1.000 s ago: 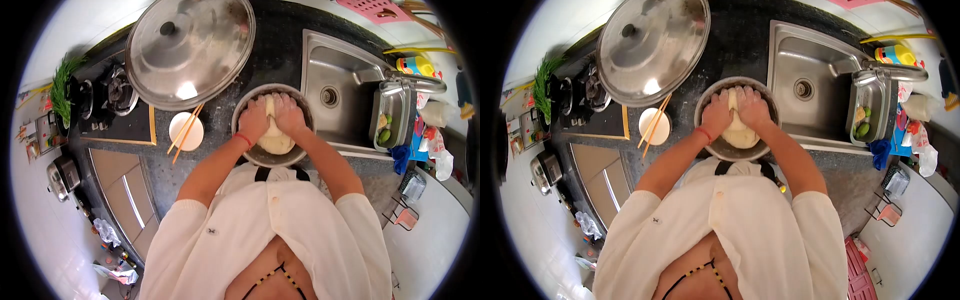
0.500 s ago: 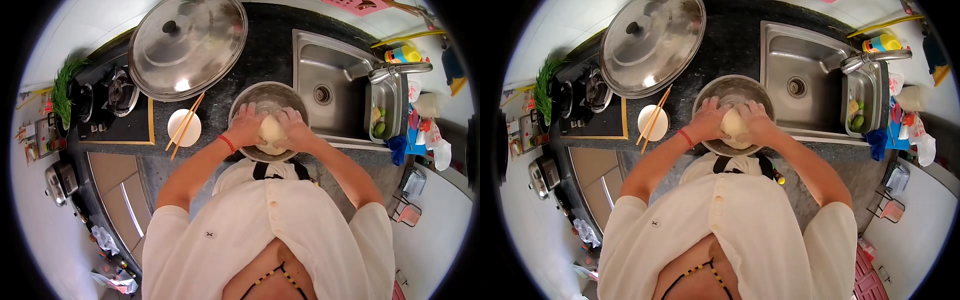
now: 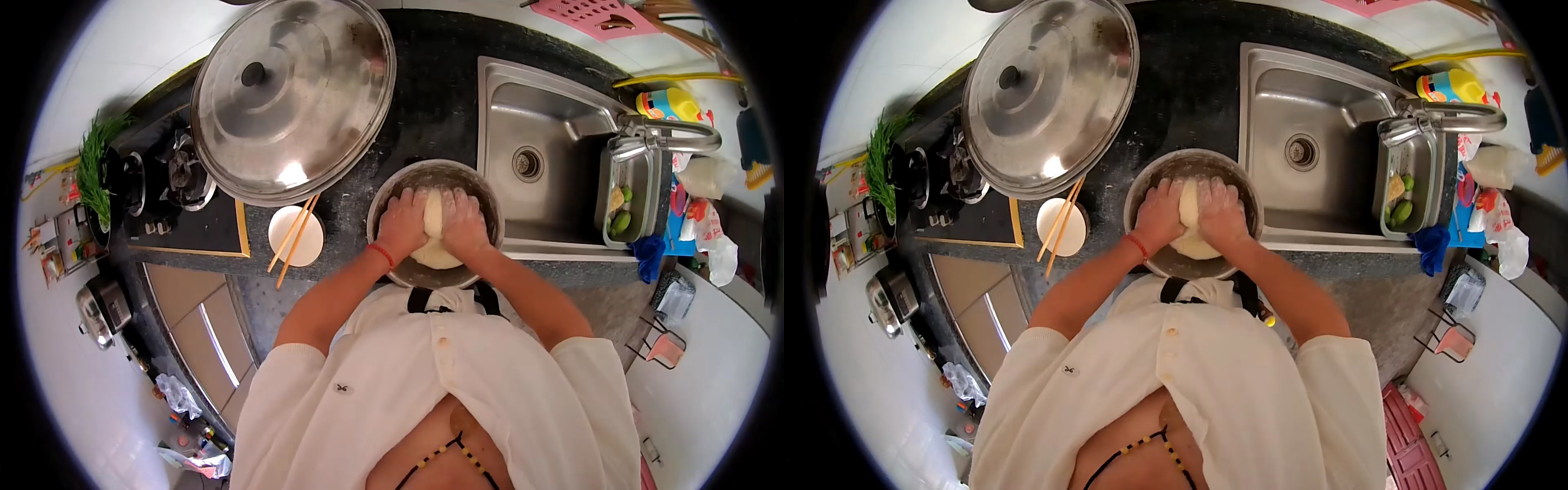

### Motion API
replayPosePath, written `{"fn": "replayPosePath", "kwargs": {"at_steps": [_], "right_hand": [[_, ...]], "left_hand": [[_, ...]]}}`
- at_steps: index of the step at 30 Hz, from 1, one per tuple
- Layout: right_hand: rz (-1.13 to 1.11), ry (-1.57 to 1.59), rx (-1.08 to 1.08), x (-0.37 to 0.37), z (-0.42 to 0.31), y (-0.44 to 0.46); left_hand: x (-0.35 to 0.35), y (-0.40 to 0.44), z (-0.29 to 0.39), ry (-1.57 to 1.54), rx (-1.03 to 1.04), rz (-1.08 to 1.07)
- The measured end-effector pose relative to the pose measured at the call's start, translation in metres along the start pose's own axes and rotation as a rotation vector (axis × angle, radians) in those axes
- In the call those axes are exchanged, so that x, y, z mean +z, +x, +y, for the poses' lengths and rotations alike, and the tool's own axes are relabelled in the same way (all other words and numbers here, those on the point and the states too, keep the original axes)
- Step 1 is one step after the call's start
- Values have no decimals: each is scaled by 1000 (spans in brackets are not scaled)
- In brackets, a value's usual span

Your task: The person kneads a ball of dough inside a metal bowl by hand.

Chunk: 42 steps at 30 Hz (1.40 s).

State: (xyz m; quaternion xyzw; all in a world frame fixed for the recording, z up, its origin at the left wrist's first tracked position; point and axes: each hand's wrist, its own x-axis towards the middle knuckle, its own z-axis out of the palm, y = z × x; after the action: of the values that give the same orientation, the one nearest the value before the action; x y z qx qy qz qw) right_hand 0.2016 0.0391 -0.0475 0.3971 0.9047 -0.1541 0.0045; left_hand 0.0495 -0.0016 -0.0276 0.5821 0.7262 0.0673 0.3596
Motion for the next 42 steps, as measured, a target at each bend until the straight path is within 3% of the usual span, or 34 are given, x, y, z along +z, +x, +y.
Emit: {"fn": "replayPosePath", "kwargs": {"at_steps": [5, 9, 10, 17, 21, 24, 27, 28, 31, 35, 36, 42], "right_hand": [[94, 34, 60, 3, 2, 4], [-12, 135, 45, -11, 2, 7], [47, 165, 9, -15, 1, 6], [244, 247, -72, -65, -26, -8], [84, 259, -157, -75, -22, -11], [-175, 360, -57, -98, -12, -14], [-76, 187, -149, -88, -16, -27], [-178, 141, -174, -91, -20, -26], [-16, -96, -229, -66, -25, -42], [-38, -85, -258, -48, -16, -36], [19, -77, -287, -44, -13, -33], [182, -91, -337, -28, 5, -2]], "left_hand": [[6, 6, -5, 27, 98, 158], [1, 2, -4, -76, 82, 109], [-2, -3, -4, -120, 99, 121], [-22, -27, 0, -8, 387, 492], [-29, -30, -20, -130, 549, 302], [-40, -23, -35, -254, 696, 132], [-46, -37, -17, 5, 504, -11], [-38, -37, -17, 115, 497, -58], [-13, -52, -10, 171, 466, 124], [13, -44, -9, 49, 380, 134], [15, -45, -9, 55, 405, 219], [8, -32, 14, 131, 78, 133]]}}
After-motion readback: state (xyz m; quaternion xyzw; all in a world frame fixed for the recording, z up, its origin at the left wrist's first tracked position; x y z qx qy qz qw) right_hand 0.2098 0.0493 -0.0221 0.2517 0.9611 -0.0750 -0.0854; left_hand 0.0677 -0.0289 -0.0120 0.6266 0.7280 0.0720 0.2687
